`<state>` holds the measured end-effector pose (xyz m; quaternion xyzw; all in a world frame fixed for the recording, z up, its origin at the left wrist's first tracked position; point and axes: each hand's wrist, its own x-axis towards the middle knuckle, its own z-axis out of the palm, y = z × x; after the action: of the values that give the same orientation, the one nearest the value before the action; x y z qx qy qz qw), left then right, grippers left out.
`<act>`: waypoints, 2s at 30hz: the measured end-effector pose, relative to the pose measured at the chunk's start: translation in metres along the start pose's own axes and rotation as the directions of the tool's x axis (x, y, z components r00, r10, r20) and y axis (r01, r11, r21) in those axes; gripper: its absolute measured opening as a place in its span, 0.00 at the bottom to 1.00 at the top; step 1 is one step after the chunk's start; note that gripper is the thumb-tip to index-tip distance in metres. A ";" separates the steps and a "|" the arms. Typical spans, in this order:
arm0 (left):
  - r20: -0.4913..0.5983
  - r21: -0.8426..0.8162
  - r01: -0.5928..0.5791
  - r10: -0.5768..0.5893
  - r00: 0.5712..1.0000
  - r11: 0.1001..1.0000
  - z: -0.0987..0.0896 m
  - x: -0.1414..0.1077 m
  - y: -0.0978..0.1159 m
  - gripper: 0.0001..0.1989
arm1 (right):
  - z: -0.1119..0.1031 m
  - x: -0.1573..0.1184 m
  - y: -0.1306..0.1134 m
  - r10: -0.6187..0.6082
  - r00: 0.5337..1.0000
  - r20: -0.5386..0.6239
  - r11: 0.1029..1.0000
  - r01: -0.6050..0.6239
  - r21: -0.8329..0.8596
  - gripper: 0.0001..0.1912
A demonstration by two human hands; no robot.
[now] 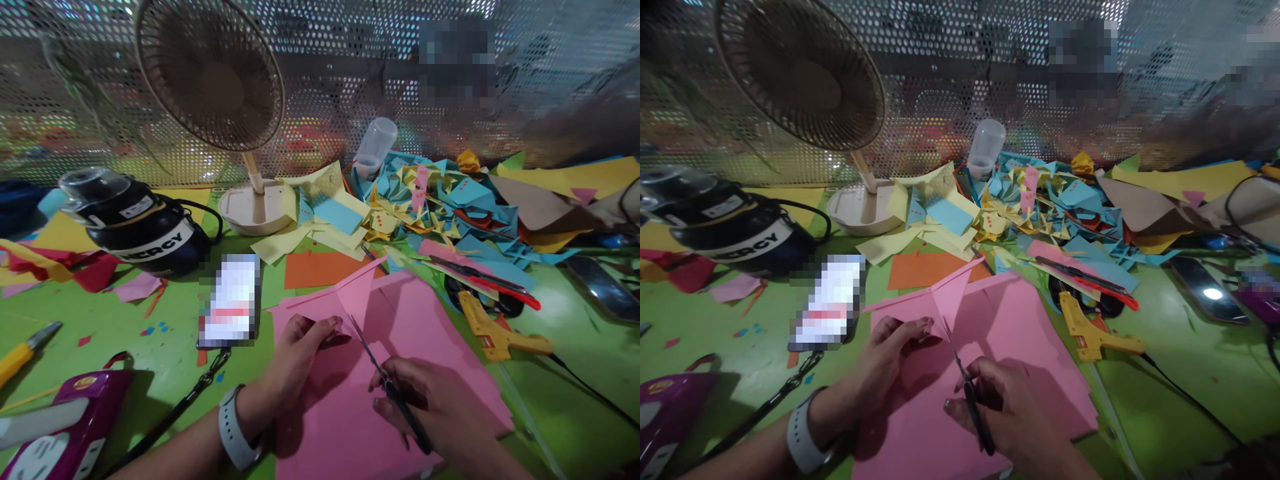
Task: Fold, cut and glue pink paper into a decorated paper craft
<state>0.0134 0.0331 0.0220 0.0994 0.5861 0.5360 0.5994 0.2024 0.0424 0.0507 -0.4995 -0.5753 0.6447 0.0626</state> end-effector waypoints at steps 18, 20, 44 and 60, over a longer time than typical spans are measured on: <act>0.020 -0.023 0.104 -0.104 0.994 0.994 0.001 -0.002 0.001 0.17 | -0.001 0.002 0.007 -0.003 1.000 0.024 0.999 0.002 0.049 0.22; 0.028 0.004 0.079 -0.079 0.996 0.997 0.001 -0.003 0.002 0.17 | -0.001 0.002 0.007 -0.001 1.000 0.026 0.999 0.000 0.036 0.21; 0.257 0.232 -0.081 0.019 0.966 0.969 -0.006 0.005 -0.005 0.20 | 0.000 0.003 0.001 -0.033 0.999 0.012 0.996 0.032 0.087 0.19; 0.464 0.356 -0.213 0.026 0.885 0.910 -0.008 0.006 0.000 0.23 | 0.004 0.005 0.001 -0.096 0.995 0.008 0.983 0.094 0.155 0.18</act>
<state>0.0049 0.0336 0.0159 0.3767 0.5205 0.4048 0.6506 0.1973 0.0428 0.0461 -0.4601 -0.5471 0.6876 0.1273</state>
